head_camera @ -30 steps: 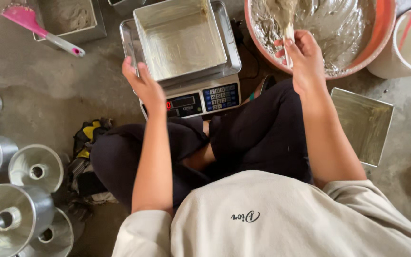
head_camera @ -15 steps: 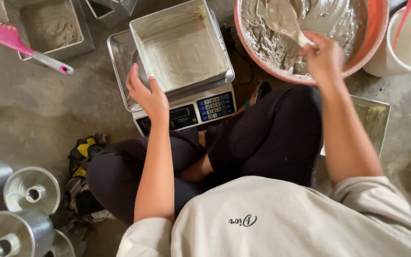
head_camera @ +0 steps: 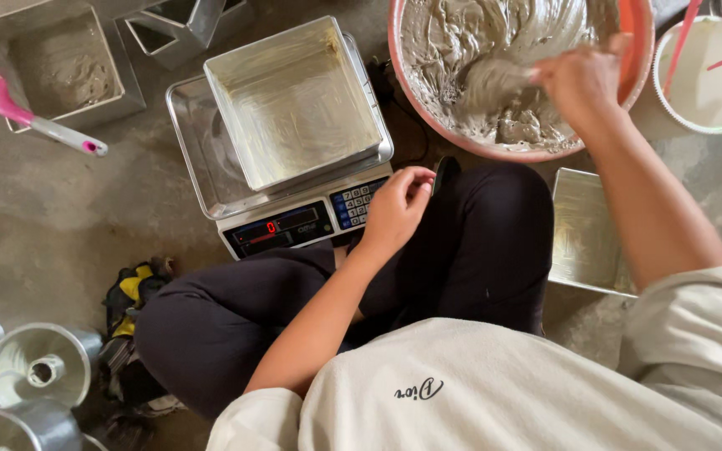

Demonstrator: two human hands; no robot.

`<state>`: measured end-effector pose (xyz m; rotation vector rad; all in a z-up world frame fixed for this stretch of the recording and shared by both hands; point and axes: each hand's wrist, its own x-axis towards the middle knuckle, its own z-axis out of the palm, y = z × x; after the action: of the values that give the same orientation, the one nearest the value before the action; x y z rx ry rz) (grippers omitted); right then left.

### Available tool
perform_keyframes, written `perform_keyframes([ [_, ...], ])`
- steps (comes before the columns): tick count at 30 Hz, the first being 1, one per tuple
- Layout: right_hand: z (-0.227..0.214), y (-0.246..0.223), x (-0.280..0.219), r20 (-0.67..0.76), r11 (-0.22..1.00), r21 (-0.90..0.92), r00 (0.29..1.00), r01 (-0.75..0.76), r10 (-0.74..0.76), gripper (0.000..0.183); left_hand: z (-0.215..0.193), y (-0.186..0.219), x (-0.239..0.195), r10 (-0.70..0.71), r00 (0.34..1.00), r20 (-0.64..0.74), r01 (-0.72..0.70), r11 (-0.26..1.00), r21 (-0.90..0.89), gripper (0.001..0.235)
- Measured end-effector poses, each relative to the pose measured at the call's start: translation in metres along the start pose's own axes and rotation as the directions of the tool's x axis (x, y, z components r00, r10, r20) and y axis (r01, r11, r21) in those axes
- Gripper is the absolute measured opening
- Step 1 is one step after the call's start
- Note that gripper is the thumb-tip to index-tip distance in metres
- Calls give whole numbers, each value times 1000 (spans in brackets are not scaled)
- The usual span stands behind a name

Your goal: The person scoops a thick grey batter from a large bowl into a rectangular metal container placed on a digital scale. They use a spatula to level the batter and monitor the weight, repeating the process to fill multiple containers.

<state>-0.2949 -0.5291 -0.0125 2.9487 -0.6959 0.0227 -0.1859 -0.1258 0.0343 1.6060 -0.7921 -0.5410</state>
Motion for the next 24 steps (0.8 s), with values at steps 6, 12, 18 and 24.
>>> perform_keyframes([
  [6,23,-17,-3,127,991,44,984,-130,124,19,-5,-7,-1,-47,999,12,47,999,13,18],
  [12,3,-59,-32,449,611,587,842,-531,301,23,-16,-11,-1,-108,994,-31,108,994,15,18],
  [18,26,-108,16,619,38,758,736,-651,275,27,-9,-6,2,8,999,-41,-5,997,79,18],
  [24,-31,-137,39,521,-113,842,737,-528,430,32,-25,1,0,43,995,-92,-31,992,125,18],
])
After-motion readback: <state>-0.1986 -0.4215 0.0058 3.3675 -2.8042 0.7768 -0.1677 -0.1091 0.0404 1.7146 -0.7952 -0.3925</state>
